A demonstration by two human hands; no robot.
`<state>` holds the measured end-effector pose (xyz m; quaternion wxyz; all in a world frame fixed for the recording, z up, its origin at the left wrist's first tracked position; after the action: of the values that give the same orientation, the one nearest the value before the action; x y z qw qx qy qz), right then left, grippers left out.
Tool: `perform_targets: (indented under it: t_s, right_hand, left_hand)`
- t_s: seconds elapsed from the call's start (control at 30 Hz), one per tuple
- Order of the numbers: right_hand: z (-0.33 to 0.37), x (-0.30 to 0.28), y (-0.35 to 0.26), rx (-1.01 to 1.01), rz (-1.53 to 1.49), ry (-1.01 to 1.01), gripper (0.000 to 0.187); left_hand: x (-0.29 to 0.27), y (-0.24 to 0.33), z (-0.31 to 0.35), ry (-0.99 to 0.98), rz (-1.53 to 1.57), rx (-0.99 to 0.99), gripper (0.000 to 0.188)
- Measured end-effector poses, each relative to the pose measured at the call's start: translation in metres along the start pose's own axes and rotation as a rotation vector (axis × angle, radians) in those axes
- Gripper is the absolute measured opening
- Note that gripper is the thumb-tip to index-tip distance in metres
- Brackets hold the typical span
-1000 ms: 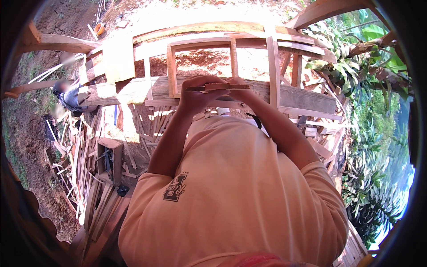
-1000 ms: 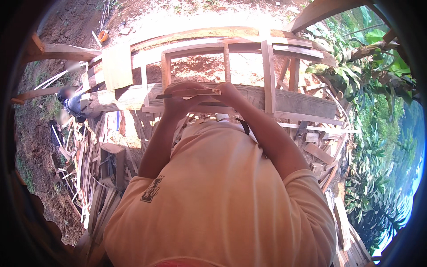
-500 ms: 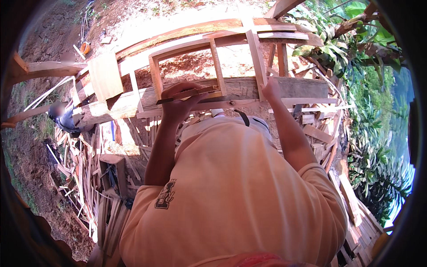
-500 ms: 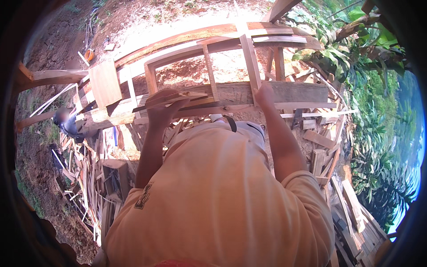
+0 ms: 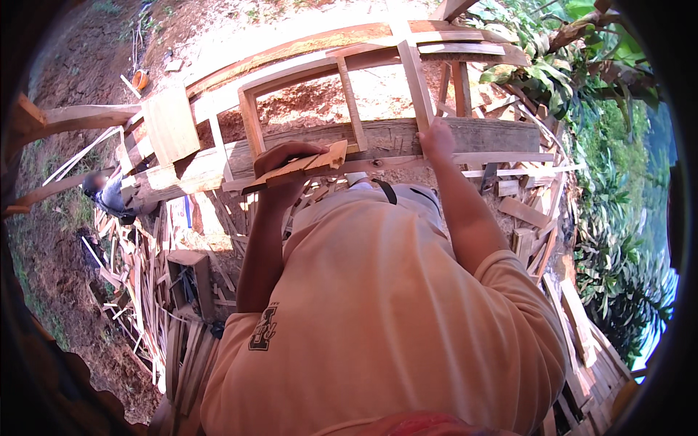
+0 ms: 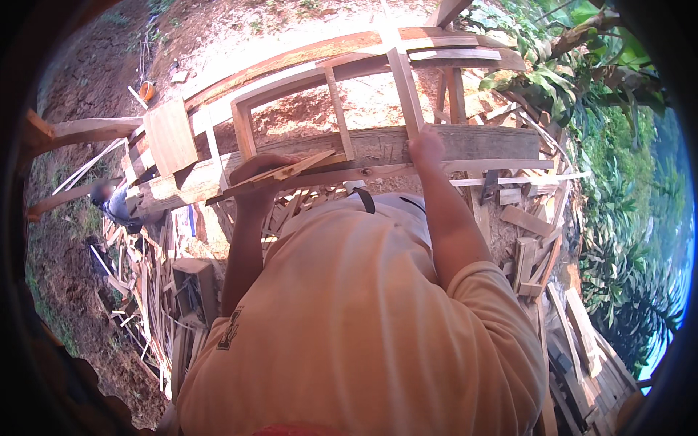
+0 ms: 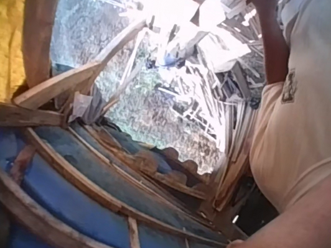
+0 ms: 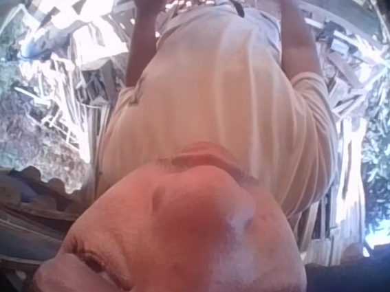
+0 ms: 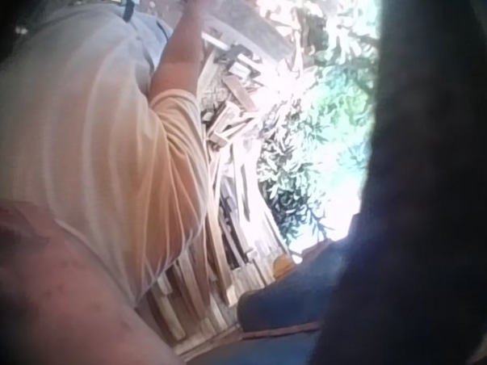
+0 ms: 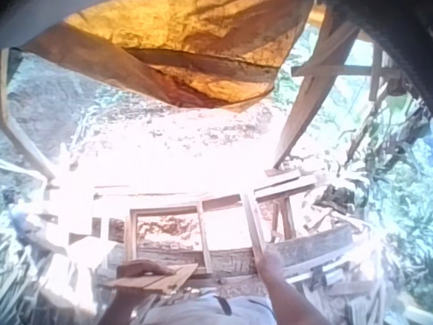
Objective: The person uses a hand saw to cut thin wooden planks on a wooden workbench. They position the wood, saw it into smaller pieces, and then inspect the cut sections.
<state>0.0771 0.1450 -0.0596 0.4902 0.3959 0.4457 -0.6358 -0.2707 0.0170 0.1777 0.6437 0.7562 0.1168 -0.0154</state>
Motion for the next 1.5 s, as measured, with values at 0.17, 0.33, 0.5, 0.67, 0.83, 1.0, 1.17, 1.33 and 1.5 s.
perform_targets:
  t_s: [0.17,0.33,0.5,0.67,0.83,1.0,1.17,1.33,1.5]
  right_hand:
    - [-0.003,0.016,0.002,0.031,0.000,-0.021,0.054]
    - [-0.007,0.015,0.000,0.076,-0.108,-0.061,0.050]
    - [-0.020,0.036,0.013,0.288,-0.825,-0.232,0.049]
    - [0.016,0.030,-0.014,0.097,-1.234,-0.303,0.051]
    - [0.021,-0.010,-0.080,0.007,-1.502,-0.473,0.045]
    - [0.014,-0.041,-0.120,-0.252,-1.601,-0.419,0.047]
    - [0.027,-0.109,-0.161,-0.401,-1.203,-0.336,0.033]
    - [0.021,-0.098,-0.170,-0.556,-0.905,-0.468,0.019]
    - [0.019,-0.060,-0.168,-0.642,-0.740,-0.390,0.023]
  left_hand:
    - [0.001,0.004,-0.002,-0.004,-0.020,-0.009,0.014]
    - [0.000,0.004,-0.001,-0.007,-0.049,-0.022,0.015]
    - [-0.001,0.007,-0.003,0.006,-0.053,-0.094,0.020]
    - [0.000,0.009,-0.005,0.049,0.011,-0.175,0.021]
    - [0.001,0.004,-0.006,0.032,0.007,-0.184,0.018]
    - [0.001,0.003,-0.008,0.040,0.021,-0.176,0.020]
    - [-0.001,0.001,-0.007,0.047,-0.002,-0.159,0.022]
    - [-0.001,0.001,-0.006,0.059,-0.018,-0.175,0.026]
    - [-0.001,-0.002,-0.005,0.067,-0.001,-0.213,0.028]
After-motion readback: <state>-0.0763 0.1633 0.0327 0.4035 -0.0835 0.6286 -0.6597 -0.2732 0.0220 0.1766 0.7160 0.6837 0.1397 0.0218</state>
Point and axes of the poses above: each hand's wrist, its own z-axis away from the middle knuckle, its own x-axis out of the palm, y = z × x, the point moved 5 cm from there along -z, towards the middle knuckle
